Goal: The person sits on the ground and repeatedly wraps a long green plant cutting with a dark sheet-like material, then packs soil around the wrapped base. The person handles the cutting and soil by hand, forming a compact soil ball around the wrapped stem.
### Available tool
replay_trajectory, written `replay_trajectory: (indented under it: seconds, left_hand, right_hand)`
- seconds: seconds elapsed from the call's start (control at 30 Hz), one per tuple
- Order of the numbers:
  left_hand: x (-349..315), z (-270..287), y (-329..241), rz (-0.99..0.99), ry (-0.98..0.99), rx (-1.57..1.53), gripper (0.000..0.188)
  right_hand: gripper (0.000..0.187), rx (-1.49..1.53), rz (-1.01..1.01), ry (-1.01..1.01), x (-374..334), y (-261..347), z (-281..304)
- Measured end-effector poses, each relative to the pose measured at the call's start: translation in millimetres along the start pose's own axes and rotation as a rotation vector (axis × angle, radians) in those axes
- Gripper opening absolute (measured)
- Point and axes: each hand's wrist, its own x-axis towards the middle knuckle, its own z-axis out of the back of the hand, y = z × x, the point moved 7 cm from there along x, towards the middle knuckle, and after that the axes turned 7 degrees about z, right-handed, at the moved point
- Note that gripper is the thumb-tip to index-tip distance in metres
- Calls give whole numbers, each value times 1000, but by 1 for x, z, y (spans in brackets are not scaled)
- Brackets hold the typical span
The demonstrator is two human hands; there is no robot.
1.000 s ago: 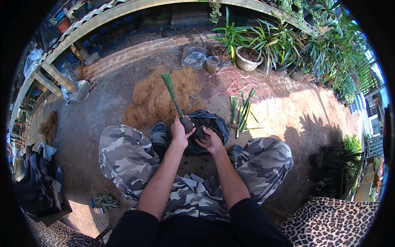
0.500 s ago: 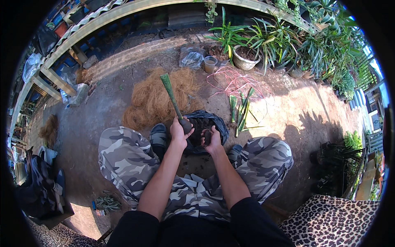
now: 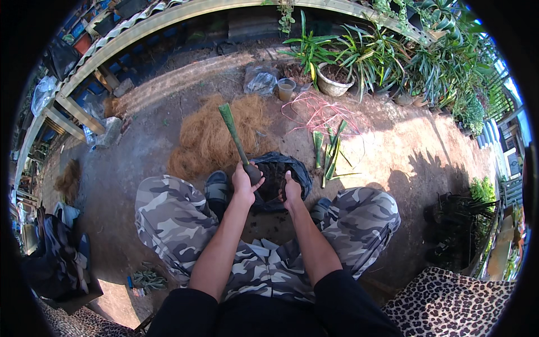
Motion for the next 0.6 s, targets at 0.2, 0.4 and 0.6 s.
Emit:
replay_trajectory:
  seconds: [0.2,0.4,0.6]
  left_hand:
    - [-1,-1,0,3,-11,7,36]
    - [-1,-2,1,7,-14,15,37]
    - [3,0,1,16,-10,-3,38]
  right_hand:
    - [47,90,-18,-3,1,8,6]
    - [39,-37,90,23,27,-2,5]
    - [48,-58,156,-143,50,-7,18]
